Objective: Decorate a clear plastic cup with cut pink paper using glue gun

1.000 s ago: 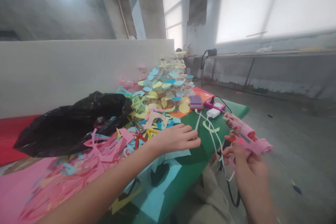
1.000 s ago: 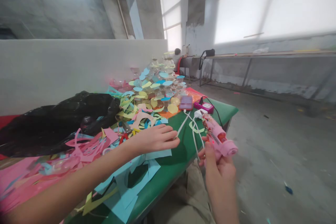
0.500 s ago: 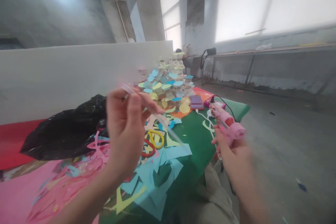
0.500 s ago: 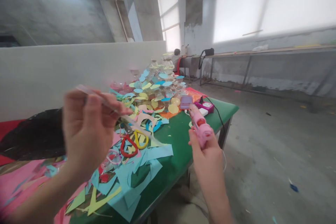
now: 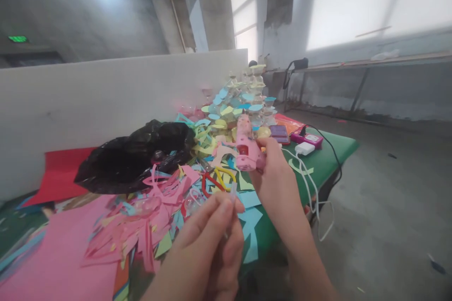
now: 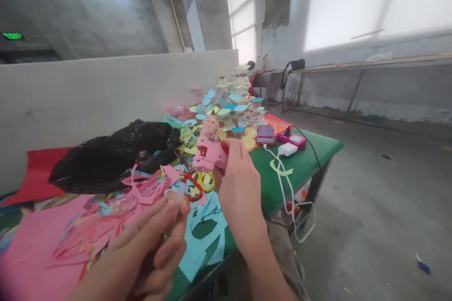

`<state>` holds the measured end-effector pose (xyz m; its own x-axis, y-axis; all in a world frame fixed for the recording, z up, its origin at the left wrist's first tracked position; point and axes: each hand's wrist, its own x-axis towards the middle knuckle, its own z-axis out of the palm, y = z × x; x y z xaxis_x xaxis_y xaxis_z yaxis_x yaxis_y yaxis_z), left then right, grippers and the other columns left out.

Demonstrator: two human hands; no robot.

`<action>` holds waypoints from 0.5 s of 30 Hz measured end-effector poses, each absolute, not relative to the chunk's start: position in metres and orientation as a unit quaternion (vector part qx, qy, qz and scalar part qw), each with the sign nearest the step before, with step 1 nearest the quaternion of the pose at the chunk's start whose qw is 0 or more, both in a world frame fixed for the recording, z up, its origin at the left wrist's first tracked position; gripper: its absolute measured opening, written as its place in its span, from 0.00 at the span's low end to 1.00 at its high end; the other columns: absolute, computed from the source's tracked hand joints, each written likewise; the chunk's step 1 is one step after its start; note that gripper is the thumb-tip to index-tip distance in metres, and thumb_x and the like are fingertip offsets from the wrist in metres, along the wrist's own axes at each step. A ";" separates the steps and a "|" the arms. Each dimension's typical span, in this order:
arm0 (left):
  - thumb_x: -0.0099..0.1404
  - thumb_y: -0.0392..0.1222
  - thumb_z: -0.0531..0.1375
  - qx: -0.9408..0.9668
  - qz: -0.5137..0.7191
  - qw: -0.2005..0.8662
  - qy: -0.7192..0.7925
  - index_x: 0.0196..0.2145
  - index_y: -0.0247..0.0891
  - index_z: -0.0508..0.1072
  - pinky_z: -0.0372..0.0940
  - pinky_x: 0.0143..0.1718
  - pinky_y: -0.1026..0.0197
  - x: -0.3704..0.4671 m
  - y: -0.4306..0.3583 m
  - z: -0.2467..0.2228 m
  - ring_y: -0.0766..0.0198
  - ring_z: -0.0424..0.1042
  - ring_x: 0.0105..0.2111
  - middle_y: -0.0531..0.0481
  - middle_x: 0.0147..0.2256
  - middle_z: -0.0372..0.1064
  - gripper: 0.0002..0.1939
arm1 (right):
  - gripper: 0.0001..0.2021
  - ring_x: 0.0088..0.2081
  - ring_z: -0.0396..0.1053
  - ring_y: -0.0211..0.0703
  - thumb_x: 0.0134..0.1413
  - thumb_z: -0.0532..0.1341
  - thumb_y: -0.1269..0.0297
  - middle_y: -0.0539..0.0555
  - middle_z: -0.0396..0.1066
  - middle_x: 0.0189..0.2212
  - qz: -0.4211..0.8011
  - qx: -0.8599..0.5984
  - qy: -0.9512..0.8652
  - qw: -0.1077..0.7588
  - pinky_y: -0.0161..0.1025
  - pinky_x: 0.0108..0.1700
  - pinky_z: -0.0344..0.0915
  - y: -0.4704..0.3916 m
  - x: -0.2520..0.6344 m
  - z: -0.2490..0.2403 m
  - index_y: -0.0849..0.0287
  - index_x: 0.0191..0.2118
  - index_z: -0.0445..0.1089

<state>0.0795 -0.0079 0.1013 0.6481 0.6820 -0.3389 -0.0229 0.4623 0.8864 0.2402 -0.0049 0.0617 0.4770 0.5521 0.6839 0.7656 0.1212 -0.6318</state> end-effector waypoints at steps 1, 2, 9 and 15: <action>0.57 0.60 0.65 0.464 0.228 0.782 0.349 0.34 0.42 0.69 0.44 0.09 0.73 0.082 -0.007 0.096 0.79 0.41 0.11 0.62 0.17 0.54 0.20 | 0.15 0.44 0.72 0.54 0.59 0.55 0.69 0.60 0.71 0.46 -0.097 -0.656 -0.507 0.551 0.45 0.39 0.67 -0.003 0.237 0.061 0.58 0.52 0.62; 0.57 0.60 0.66 0.465 0.232 0.783 0.341 0.32 0.41 0.68 0.45 0.09 0.73 0.084 -0.006 0.093 0.79 0.41 0.11 0.63 0.17 0.54 0.20 | 0.16 0.45 0.72 0.54 0.58 0.55 0.70 0.60 0.70 0.47 -0.099 -0.658 -0.512 0.543 0.46 0.40 0.68 -0.001 0.235 0.061 0.58 0.52 0.62; 0.55 0.60 0.67 0.470 0.244 0.794 0.298 0.31 0.40 0.68 0.48 0.08 0.74 0.094 0.003 0.080 0.79 0.41 0.11 0.64 0.16 0.54 0.21 | 0.16 0.43 0.71 0.54 0.57 0.53 0.73 0.60 0.68 0.47 -0.138 -0.671 -0.525 0.505 0.45 0.37 0.69 0.001 0.231 0.057 0.57 0.51 0.64; 0.58 0.59 0.65 0.482 0.249 0.784 0.302 0.31 0.39 0.68 0.49 0.09 0.75 0.093 0.003 0.084 0.79 0.43 0.11 0.63 0.17 0.54 0.20 | 0.18 0.45 0.70 0.56 0.56 0.52 0.74 0.61 0.67 0.49 -0.152 -0.685 -0.520 0.487 0.48 0.38 0.70 -0.002 0.232 0.057 0.57 0.52 0.63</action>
